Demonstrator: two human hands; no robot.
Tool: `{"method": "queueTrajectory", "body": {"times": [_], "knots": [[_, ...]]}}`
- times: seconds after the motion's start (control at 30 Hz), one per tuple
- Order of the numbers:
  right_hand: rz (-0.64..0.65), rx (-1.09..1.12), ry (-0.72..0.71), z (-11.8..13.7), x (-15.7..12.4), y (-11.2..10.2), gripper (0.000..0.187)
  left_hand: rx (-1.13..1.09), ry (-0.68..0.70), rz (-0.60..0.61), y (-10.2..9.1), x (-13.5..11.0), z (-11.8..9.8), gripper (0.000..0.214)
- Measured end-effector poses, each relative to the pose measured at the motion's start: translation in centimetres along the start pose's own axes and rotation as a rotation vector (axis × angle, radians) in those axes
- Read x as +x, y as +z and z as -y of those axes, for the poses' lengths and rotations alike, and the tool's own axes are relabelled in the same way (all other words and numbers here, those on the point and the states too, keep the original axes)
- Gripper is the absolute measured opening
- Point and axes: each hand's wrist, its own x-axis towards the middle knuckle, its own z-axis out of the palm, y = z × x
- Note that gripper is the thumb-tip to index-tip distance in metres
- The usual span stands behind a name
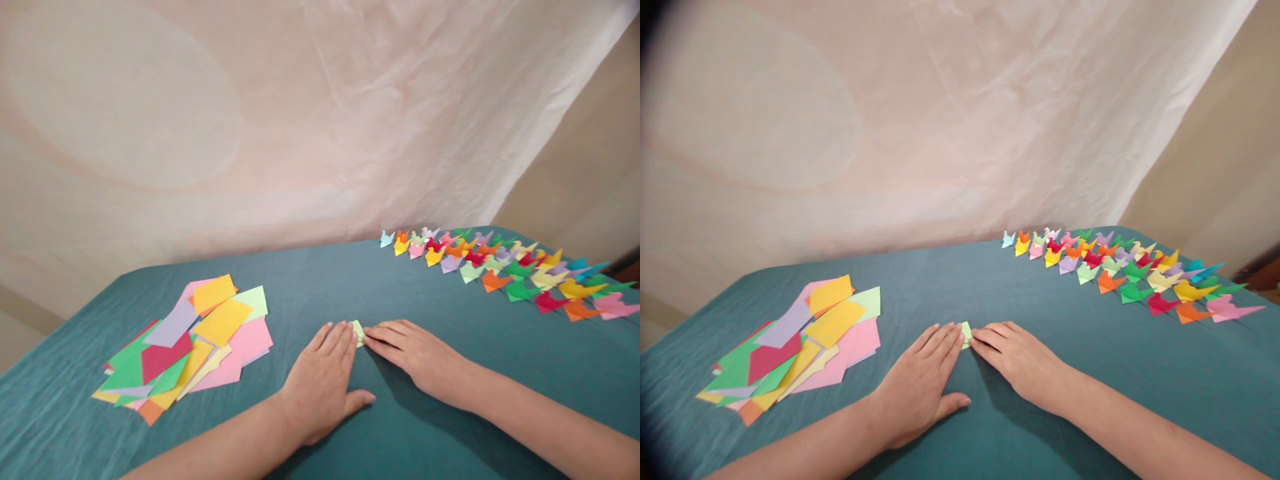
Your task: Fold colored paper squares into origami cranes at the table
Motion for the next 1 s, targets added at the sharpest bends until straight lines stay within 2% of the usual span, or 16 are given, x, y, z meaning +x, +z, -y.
{"method": "queueTrajectory", "body": {"times": [0.5, 0.7, 1.0], "knots": [[-0.006, -0.015, 0.006, 0.19, 0.11, -0.07, 0.043, -0.012, 0.004, 0.052, -0.74, 0.05, -0.02, 0.079], [-0.006, -0.013, 0.008, 0.26, 0.14, -0.11, 0.042, -0.023, 0.012, 0.032, -0.65, 0.06, 0.05, 0.084], [-0.034, 0.027, 0.007, 0.09, -0.03, -0.12, 0.040, -0.005, 0.018, 0.008, -0.66, 0.03, 0.13, 0.079]]}}
